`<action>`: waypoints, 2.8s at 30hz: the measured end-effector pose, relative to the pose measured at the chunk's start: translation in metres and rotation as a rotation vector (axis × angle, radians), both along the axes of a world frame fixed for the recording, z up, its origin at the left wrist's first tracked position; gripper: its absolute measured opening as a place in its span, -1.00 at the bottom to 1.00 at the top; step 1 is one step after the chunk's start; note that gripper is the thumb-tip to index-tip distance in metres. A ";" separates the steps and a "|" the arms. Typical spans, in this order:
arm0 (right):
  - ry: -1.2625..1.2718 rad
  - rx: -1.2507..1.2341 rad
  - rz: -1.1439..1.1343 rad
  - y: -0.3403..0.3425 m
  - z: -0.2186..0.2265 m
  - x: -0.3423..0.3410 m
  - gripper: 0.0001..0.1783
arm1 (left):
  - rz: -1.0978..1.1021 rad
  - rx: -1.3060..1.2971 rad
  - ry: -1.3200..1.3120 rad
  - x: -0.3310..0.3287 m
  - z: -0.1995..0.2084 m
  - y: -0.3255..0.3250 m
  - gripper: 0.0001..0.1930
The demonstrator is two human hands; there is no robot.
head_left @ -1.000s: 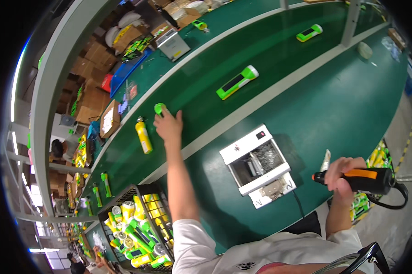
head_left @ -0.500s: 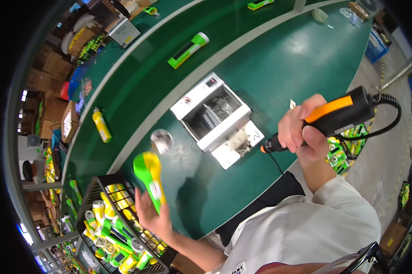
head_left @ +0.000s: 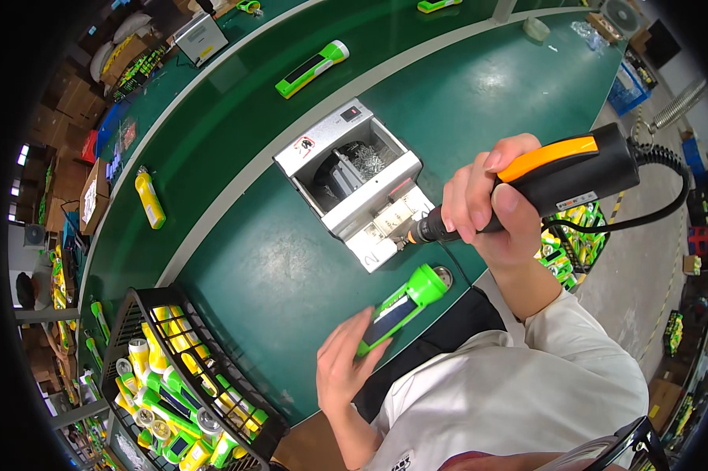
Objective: The person assembles flashlights by fastening screws into each unit using an electric screwdriver and placing the completed flashlights onto the workbench.
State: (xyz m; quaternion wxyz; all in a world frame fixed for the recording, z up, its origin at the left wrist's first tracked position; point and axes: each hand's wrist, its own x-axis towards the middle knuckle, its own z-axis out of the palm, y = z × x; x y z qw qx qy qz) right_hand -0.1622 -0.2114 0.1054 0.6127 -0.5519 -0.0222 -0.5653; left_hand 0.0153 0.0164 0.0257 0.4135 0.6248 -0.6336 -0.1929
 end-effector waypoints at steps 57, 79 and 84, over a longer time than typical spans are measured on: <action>0.442 0.125 0.060 0.075 -0.025 0.067 -0.73 | 0.249 -0.002 0.137 -0.007 -0.021 -0.013 0.03; 0.614 -0.235 0.026 0.094 -0.019 0.078 -0.80 | 0.192 0.101 0.206 -0.007 -0.014 -0.009 0.12; 0.580 -0.194 0.004 0.098 -0.032 0.077 -0.78 | 0.159 0.039 0.220 -0.005 -0.021 -0.010 -0.37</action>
